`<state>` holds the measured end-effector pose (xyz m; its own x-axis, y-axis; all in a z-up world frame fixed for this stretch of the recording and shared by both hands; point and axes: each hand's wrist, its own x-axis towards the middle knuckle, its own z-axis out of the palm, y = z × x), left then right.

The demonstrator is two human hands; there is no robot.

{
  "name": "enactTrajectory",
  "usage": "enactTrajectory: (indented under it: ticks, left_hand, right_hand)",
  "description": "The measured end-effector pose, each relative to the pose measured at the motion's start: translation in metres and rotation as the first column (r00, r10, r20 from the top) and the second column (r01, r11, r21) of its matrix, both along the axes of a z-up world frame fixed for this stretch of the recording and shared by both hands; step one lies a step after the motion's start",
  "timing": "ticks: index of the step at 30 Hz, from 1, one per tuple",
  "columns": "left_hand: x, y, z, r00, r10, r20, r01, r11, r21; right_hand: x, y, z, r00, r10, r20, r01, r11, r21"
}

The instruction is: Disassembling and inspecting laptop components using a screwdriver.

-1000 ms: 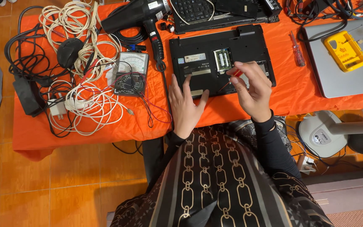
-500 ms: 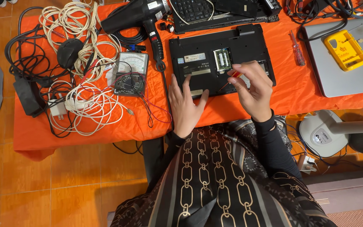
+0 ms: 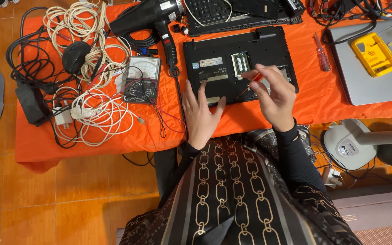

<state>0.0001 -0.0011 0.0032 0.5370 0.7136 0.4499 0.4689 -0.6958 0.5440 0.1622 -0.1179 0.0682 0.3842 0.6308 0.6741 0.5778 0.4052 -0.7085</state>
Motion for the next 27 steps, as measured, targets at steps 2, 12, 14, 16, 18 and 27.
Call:
enactTrajectory:
  ticks: [2, 12, 14, 16, 18, 27]
  left_hand:
    - [-0.001, 0.0, 0.0, 1.0, -0.005, 0.007, 0.005, 1.0, 0.006]
    - [-0.004, -0.001, 0.003, 0.997, -0.048, -0.054, 0.047, 0.999, -0.022]
    - [-0.003, -0.001, 0.009, 0.996, -0.044, -0.08, 0.041, 0.998, -0.037]
    - [-0.002, -0.002, 0.008, 0.993, -0.048, -0.107, 0.043, 0.998, -0.052]
    - [0.0, -0.001, 0.002, 0.984, -0.026, -0.176, 0.025, 1.0, -0.009]
    - [0.008, 0.0, 0.013, 0.967, -0.012, -0.255, 0.0, 0.999, -0.046]
  right_hand:
    - [0.006, -0.002, -0.011, 0.997, 0.017, -0.076, -0.015, 0.999, 0.028]
    - [0.071, -0.036, -0.058, 0.907, -0.175, -0.384, 0.277, 0.933, 0.231]
    - [0.087, -0.046, -0.064, 0.894, -0.199, -0.402, 0.312, 0.919, 0.239]
    - [0.101, -0.058, -0.068, 0.878, -0.23, -0.42, 0.354, 0.903, 0.246]
    - [0.113, -0.068, -0.07, 0.861, -0.295, -0.414, 0.422, 0.87, 0.256]
    - [0.172, -0.089, -0.09, 0.798, -0.361, -0.482, 0.537, 0.788, 0.299]
